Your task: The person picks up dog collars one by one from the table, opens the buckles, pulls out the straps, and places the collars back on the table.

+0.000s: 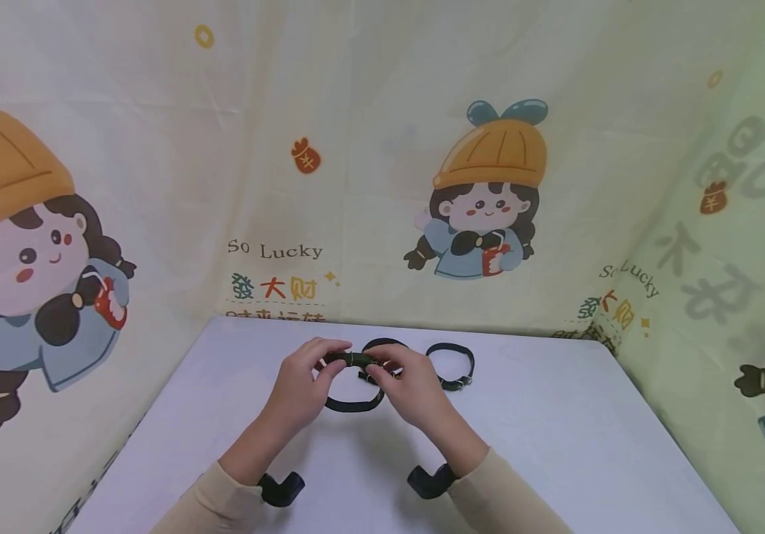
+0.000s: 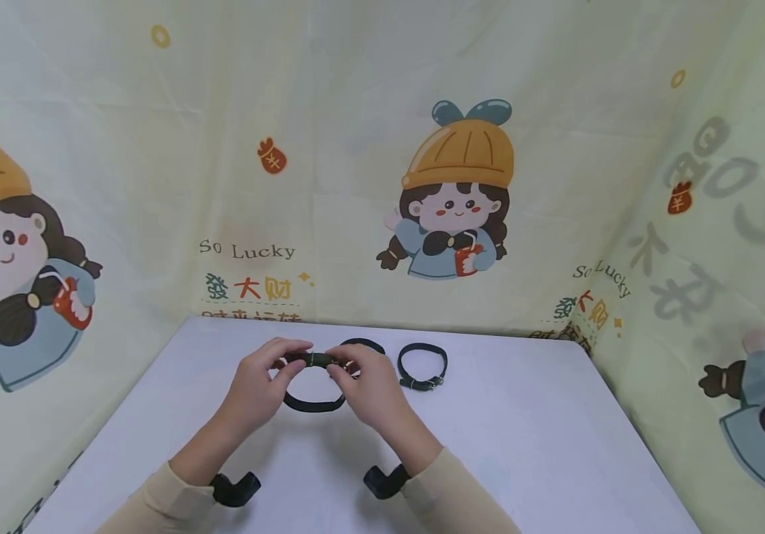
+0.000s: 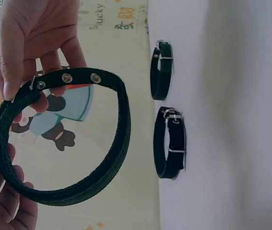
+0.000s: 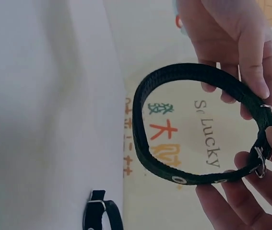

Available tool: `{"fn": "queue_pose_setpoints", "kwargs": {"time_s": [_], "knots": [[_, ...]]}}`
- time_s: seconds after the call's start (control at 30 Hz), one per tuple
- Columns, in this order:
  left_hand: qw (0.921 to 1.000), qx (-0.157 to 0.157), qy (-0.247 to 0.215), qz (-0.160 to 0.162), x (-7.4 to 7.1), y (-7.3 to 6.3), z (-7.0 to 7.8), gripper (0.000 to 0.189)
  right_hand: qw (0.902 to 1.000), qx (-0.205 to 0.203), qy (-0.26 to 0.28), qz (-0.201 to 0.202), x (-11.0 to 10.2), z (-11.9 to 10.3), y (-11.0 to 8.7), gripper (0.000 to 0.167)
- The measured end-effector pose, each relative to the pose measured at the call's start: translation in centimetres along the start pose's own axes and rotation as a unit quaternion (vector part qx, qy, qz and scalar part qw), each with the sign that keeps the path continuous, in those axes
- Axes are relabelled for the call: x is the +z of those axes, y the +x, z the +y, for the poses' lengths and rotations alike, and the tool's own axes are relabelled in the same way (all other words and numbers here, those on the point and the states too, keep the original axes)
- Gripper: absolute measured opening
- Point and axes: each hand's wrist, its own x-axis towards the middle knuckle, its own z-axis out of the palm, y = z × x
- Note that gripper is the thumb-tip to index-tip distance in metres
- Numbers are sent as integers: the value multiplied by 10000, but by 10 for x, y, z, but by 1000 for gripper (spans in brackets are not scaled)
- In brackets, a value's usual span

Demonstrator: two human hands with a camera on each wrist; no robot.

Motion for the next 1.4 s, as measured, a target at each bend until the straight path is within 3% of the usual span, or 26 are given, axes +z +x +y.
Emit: {"fn": "queue_pose_setpoints", "kwargs": {"time_s": [0.3, 0.47, 0.77, 1.0, 1.2, 1.4], "knots": [[9970, -402, -562, -353, -4, 1, 10, 35, 9996, -67, 25, -257, -10, 1, -3, 23], [9952, -570, -646, -475, -2, 2, 14, 27, 9993, -248, -73, -276, -13, 1, -5, 23], [9908, -953, -859, -438, 0, -1, 20, 20, 9996, -275, -9, 16, -14, 4, -10, 26], [9852, -1313, -1086, -168, 4, -1, 27, 20, 9991, -63, 297, 297, -13, -1, -11, 29], [9833, -1350, -1220, -68, 7, 2, 33, 22, 9978, -5, 297, 588, -14, -12, -9, 33], [9855, -1260, -1135, -66, 9, 5, 35, 22, 9986, 152, 111, 491, -13, -21, -5, 28]]}}
